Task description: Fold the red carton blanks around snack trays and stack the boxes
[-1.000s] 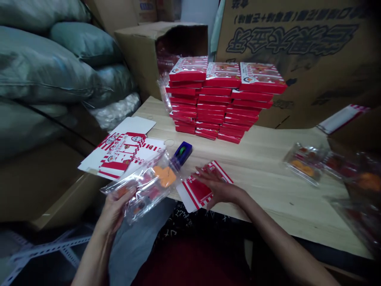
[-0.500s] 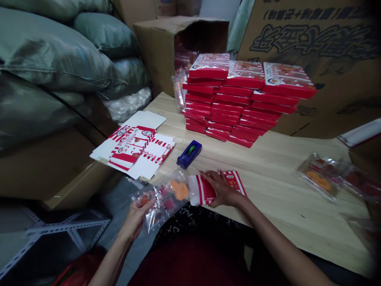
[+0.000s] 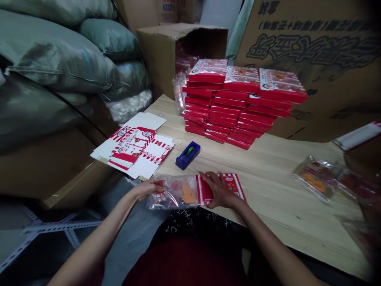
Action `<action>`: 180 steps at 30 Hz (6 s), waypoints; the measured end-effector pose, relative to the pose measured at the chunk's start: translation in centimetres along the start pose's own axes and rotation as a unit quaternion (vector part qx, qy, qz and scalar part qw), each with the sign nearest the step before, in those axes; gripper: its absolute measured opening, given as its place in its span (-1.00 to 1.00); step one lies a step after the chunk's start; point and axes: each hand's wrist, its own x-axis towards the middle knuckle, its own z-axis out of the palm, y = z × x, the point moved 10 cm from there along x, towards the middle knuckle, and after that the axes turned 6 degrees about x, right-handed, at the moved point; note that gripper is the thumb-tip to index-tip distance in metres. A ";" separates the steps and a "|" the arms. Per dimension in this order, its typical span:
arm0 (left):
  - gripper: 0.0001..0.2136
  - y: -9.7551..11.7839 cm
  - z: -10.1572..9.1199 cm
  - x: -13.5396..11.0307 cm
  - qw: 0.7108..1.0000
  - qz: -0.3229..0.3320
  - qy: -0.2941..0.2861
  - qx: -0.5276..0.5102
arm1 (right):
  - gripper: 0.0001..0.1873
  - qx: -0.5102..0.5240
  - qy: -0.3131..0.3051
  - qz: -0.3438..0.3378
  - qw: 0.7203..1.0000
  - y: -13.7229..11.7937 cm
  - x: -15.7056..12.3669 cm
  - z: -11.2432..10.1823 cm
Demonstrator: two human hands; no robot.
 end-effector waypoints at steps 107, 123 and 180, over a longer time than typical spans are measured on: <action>-0.77 4.4 18.5 -0.2 0.980 0.055 0.056 -0.180 | -0.56 0.779 0.329 0.167 0.507 -1.7 -13.2 -0.4; -0.73 1.2 18.0 1.2 0.967 0.044 -0.106 -0.226 | -0.85 0.754 0.324 0.192 0.538 2.1 -12.6 2.7; -0.82 8.1 19.2 3.0 0.921 0.222 -0.187 0.259 | -0.86 0.610 0.130 0.063 0.779 2.5 -9.3 -0.8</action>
